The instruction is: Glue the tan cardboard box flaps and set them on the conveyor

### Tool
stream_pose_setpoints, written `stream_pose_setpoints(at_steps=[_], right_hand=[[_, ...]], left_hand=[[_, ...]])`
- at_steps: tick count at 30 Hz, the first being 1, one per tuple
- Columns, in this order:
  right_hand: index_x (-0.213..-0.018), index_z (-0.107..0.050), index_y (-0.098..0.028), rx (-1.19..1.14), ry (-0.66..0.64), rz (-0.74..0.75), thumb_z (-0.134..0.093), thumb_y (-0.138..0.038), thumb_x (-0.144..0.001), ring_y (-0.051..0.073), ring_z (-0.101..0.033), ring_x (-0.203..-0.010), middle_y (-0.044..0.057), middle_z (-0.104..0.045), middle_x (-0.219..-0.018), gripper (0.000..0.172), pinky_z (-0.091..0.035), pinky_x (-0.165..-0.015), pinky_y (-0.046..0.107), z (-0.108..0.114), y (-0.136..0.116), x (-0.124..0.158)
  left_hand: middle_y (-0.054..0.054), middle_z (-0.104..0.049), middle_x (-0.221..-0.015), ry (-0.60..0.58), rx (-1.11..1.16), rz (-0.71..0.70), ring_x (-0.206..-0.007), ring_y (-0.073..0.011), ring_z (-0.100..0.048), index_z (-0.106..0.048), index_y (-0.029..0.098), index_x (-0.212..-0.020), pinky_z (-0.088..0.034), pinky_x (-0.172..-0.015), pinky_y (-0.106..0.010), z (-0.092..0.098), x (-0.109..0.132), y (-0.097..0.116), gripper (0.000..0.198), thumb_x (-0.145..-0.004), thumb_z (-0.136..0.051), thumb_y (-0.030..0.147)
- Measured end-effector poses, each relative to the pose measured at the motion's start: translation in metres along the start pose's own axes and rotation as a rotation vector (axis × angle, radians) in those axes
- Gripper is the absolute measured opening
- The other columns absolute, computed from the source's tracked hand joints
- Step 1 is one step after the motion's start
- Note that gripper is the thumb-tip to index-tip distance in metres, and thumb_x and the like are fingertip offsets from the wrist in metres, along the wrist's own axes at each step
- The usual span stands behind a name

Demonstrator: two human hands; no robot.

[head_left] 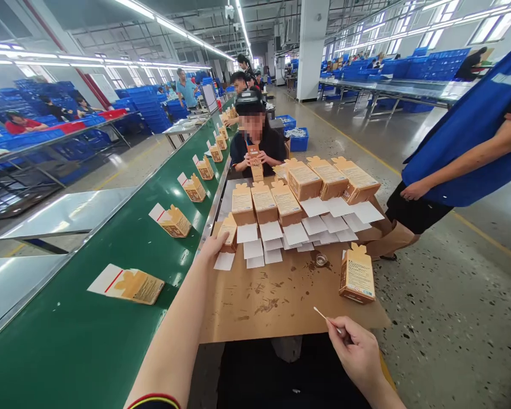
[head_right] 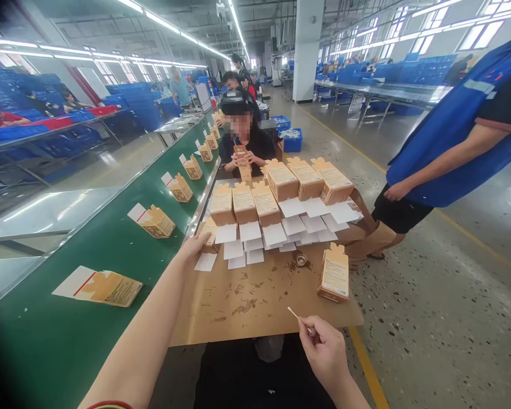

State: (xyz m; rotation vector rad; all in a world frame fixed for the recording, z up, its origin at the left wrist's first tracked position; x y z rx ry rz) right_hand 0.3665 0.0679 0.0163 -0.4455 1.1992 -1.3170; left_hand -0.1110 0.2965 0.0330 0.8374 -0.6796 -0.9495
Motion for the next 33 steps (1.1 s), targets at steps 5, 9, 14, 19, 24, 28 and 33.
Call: stream_pose_setpoints(at_steps=[5,9,14,19,24,28,33], right_hand=[[-0.072,-0.077,-0.026,0.029,0.006,-0.025,-0.076,-0.052,-0.109,0.015,-0.049,-0.046,-0.003,-0.055,-0.059,0.045,-0.046,-0.045,0.024,0.026,0.008,0.013],[-0.078,-0.081,-0.025,0.041,-0.034,-0.014,-0.076,-0.047,-0.110,0.014,-0.052,-0.047,-0.003,-0.058,-0.061,0.039,-0.047,-0.047,0.024,0.032,0.002,0.014],[-0.080,-0.078,-0.024,0.027,-0.253,0.175,-0.066,-0.029,-0.114,0.012,-0.053,-0.050,-0.004,-0.061,-0.061,0.036,-0.043,-0.054,0.023,-0.047,-0.034,0.005],[-0.081,-0.070,-0.025,0.082,-0.468,0.338,-0.058,-0.015,-0.109,0.013,-0.054,-0.057,-0.005,-0.061,-0.064,0.032,-0.042,-0.065,0.025,-0.145,-0.053,0.019],[-0.076,-0.059,-0.026,0.134,-0.557,0.383,-0.062,-0.009,-0.101,0.014,-0.050,-0.058,-0.004,-0.060,-0.065,0.030,-0.033,-0.064,0.029,-0.175,-0.049,0.029],[-0.076,-0.058,-0.026,0.147,-0.523,0.342,-0.059,-0.009,-0.102,0.014,-0.048,-0.057,-0.004,-0.059,-0.064,0.031,-0.030,-0.062,0.030,-0.168,-0.040,0.019],[-0.081,-0.067,-0.025,0.101,-0.429,0.251,-0.055,-0.016,-0.111,0.013,-0.052,-0.058,-0.005,-0.058,-0.064,0.033,-0.039,-0.064,0.025,-0.130,-0.031,0.004]], left_hand=[[-0.018,-0.091,-0.125,0.030,0.232,0.099,-0.126,-0.0430,-0.085,-0.085,0.019,-0.125,-0.070,-0.108,-0.055,0.034,0.066,-0.056,0.058,-0.090,-0.087,0.065],[-0.015,-0.087,-0.144,0.058,0.732,0.163,-0.143,-0.0438,-0.080,-0.084,0.023,-0.135,-0.068,-0.119,-0.056,0.040,0.147,-0.106,0.080,-0.068,-0.111,0.057],[-0.021,-0.087,-0.141,-0.026,0.634,0.166,-0.141,-0.0454,-0.081,-0.080,0.020,-0.129,-0.065,-0.124,-0.059,-0.021,0.199,-0.108,0.089,-0.061,-0.115,0.065],[-0.016,-0.088,-0.130,-0.035,0.484,0.034,-0.123,-0.0389,-0.087,-0.073,0.024,-0.128,-0.070,-0.113,-0.057,-0.040,0.196,-0.084,0.087,-0.064,-0.112,0.068],[-0.014,-0.087,-0.131,-0.066,0.490,0.022,-0.124,-0.0356,-0.087,-0.070,0.025,-0.133,-0.068,-0.114,-0.055,-0.039,0.200,-0.086,0.084,-0.070,-0.111,0.063],[-0.014,-0.086,-0.136,-0.049,0.469,0.008,-0.127,-0.0356,-0.086,-0.068,0.027,-0.137,-0.068,-0.116,-0.055,-0.041,0.206,-0.088,0.086,-0.071,-0.111,0.061],[-0.015,-0.087,-0.131,0.002,0.351,-0.043,-0.127,-0.0391,-0.085,-0.074,0.026,-0.132,-0.069,-0.112,-0.054,-0.048,0.219,-0.090,0.082,-0.068,-0.108,0.063]])
Point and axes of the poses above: each hand's wrist, its own x-axis away from the middle knuckle, its own z-axis out of the back of the hand, y = z × x, the point moved 10 cm from there along -x, towards the middle knuckle
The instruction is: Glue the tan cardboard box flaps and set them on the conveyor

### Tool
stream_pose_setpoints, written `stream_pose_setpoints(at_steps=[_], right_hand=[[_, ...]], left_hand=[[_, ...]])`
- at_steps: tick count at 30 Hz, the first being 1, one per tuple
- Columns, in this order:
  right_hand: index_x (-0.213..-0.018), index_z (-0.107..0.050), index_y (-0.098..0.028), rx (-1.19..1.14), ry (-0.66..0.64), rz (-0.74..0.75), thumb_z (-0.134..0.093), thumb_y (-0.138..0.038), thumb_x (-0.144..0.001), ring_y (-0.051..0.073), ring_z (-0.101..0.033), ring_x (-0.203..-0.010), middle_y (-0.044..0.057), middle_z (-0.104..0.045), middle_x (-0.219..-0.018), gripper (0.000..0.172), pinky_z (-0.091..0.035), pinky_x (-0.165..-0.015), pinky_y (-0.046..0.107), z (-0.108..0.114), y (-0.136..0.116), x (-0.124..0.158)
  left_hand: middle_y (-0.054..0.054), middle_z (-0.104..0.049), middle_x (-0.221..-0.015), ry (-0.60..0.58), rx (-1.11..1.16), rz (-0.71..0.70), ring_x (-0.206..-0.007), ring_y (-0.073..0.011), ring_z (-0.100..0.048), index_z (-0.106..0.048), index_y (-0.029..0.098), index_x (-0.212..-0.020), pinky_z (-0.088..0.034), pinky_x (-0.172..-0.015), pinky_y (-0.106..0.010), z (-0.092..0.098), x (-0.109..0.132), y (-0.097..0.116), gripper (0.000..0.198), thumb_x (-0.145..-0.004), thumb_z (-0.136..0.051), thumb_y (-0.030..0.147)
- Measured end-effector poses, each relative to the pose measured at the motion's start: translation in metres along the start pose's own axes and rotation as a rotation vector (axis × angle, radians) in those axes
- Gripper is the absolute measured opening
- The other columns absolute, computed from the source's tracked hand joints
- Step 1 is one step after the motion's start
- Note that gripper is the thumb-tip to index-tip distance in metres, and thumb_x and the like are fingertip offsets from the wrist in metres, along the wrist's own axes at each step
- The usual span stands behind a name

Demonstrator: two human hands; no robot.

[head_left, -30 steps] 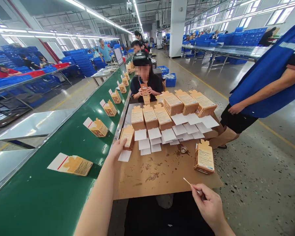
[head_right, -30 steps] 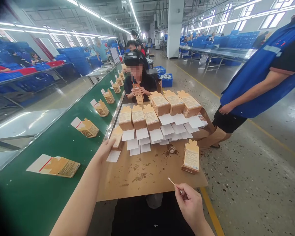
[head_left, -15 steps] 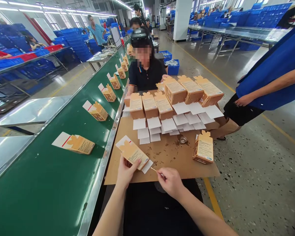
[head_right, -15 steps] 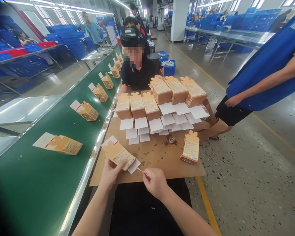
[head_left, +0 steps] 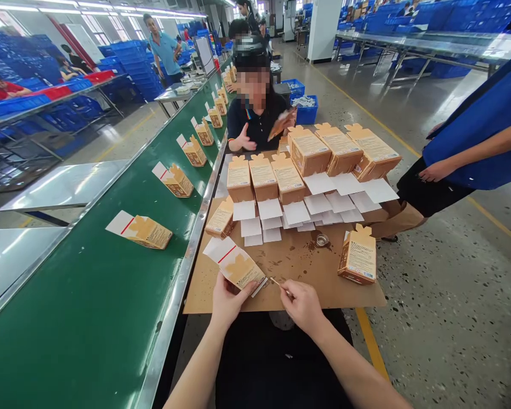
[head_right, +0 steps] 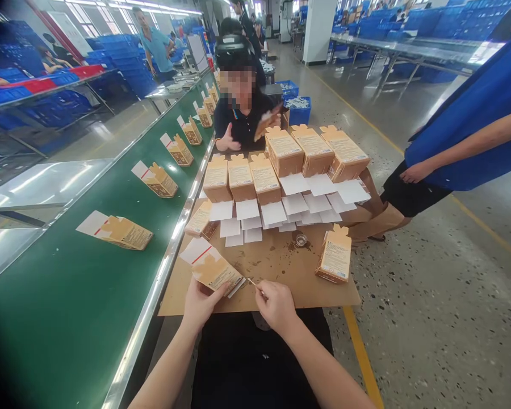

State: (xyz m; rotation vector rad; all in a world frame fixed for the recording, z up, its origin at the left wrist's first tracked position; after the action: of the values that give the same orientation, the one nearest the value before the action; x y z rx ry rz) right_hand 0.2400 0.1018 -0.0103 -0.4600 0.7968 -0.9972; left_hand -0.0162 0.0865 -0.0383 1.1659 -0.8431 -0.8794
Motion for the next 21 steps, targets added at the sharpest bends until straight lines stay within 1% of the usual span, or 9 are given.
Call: stream_pose_setpoints(at_steps=[3,6,8,11,13,15,16,19,21], right_hand=[[-0.078,-0.069,-0.024,-0.085,0.094,-0.069,-0.058,-0.025,-0.114,0.011,-0.049,-0.054,-0.006,-0.055,-0.062,0.038,-0.040,-0.060,0.024,0.033,0.009,0.015],[-0.076,-0.069,-0.023,-0.118,0.136,-0.136,-0.062,-0.031,-0.114,0.010,-0.045,-0.052,-0.007,-0.053,-0.062,0.039,-0.038,-0.056,0.024,0.054,0.015,0.031],[-0.075,-0.068,-0.023,-0.153,0.149,-0.184,-0.065,-0.033,-0.114,0.011,-0.043,-0.053,-0.007,-0.051,-0.061,0.040,-0.038,-0.055,0.025,0.058,0.018,0.038],[-0.072,-0.066,-0.024,-0.226,0.136,-0.205,-0.069,-0.034,-0.111,0.011,-0.041,-0.052,-0.008,-0.047,-0.060,0.040,-0.037,-0.054,0.024,0.049,0.016,0.038],[-0.072,-0.068,-0.024,-0.263,0.135,-0.202,-0.071,-0.035,-0.109,0.011,-0.042,-0.051,-0.008,-0.047,-0.058,0.039,-0.037,-0.052,0.024,0.043,0.015,0.036],[-0.073,-0.071,-0.024,-0.280,0.161,-0.201,-0.072,-0.037,-0.109,0.011,-0.043,-0.049,-0.007,-0.050,-0.058,0.038,-0.037,-0.051,0.024,0.044,0.016,0.037],[-0.074,-0.073,-0.024,-0.282,0.182,-0.203,-0.073,-0.038,-0.109,0.011,-0.043,-0.048,-0.007,-0.051,-0.058,0.038,-0.037,-0.050,0.025,0.048,0.018,0.039],[-0.074,-0.076,-0.025,-0.275,0.222,-0.220,-0.075,-0.043,-0.109,0.013,-0.044,-0.046,-0.005,-0.051,-0.057,0.040,-0.038,-0.047,0.027,0.063,0.029,0.047],[-0.072,-0.075,-0.025,-0.262,0.225,-0.233,-0.074,-0.048,-0.110,0.014,-0.044,-0.046,-0.005,-0.050,-0.057,0.044,-0.040,-0.046,0.027,0.071,0.036,0.049]], left_hand=[[-0.015,-0.088,-0.125,0.059,-0.105,-0.074,-0.122,-0.0416,-0.086,-0.076,0.026,-0.128,-0.071,-0.106,-0.054,0.002,0.010,-0.004,0.080,-0.066,-0.107,0.066],[-0.015,-0.088,-0.121,0.066,-0.188,-0.110,-0.116,-0.0414,-0.087,-0.077,0.027,-0.127,-0.072,-0.100,-0.053,0.000,0.015,-0.007,0.070,-0.074,-0.102,0.065],[-0.015,-0.089,-0.120,0.070,-0.203,-0.112,-0.113,-0.0406,-0.088,-0.078,0.027,-0.126,-0.072,-0.098,-0.052,-0.003,0.016,-0.007,0.066,-0.076,-0.100,0.064],[-0.014,-0.089,-0.118,0.080,-0.191,-0.114,-0.112,-0.0405,-0.088,-0.078,0.028,-0.125,-0.073,-0.097,-0.051,-0.008,0.016,-0.002,0.067,-0.073,-0.102,0.063],[-0.014,-0.089,-0.115,0.107,-0.162,-0.109,-0.112,-0.0423,-0.088,-0.078,0.027,-0.121,-0.074,-0.098,-0.055,-0.001,0.014,0.001,0.070,-0.067,-0.105,0.062],[-0.016,-0.088,-0.115,0.205,-0.131,-0.079,-0.114,-0.0454,-0.088,-0.077,0.026,-0.117,-0.075,-0.100,-0.062,0.029,0.010,0.004,0.074,-0.061,-0.108,0.063],[-0.016,-0.088,-0.116,0.291,-0.122,-0.055,-0.116,-0.0470,-0.088,-0.076,0.026,-0.116,-0.074,-0.102,-0.066,0.054,0.008,0.005,0.076,-0.059,-0.109,0.064],[-0.017,-0.086,-0.131,0.609,-0.098,-0.014,-0.128,-0.0483,-0.084,-0.071,0.026,-0.124,-0.070,-0.113,-0.074,0.157,0.003,0.011,0.087,-0.055,-0.111,0.062],[-0.017,-0.083,-0.137,0.751,-0.081,-0.036,-0.136,-0.0465,-0.081,-0.065,0.025,-0.124,-0.065,-0.122,-0.073,0.221,-0.004,0.017,0.093,-0.049,-0.112,0.055]])
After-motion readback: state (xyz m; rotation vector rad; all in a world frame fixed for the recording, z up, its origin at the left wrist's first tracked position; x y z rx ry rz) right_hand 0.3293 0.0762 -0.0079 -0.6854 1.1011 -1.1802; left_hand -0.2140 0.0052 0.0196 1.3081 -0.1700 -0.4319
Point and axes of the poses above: each hand's wrist, its own x-axis away from the middle knuckle, its own z-axis out of the back of the hand, y = z × x, the point moved 10 cm from there along -x, towards the middle knuckle
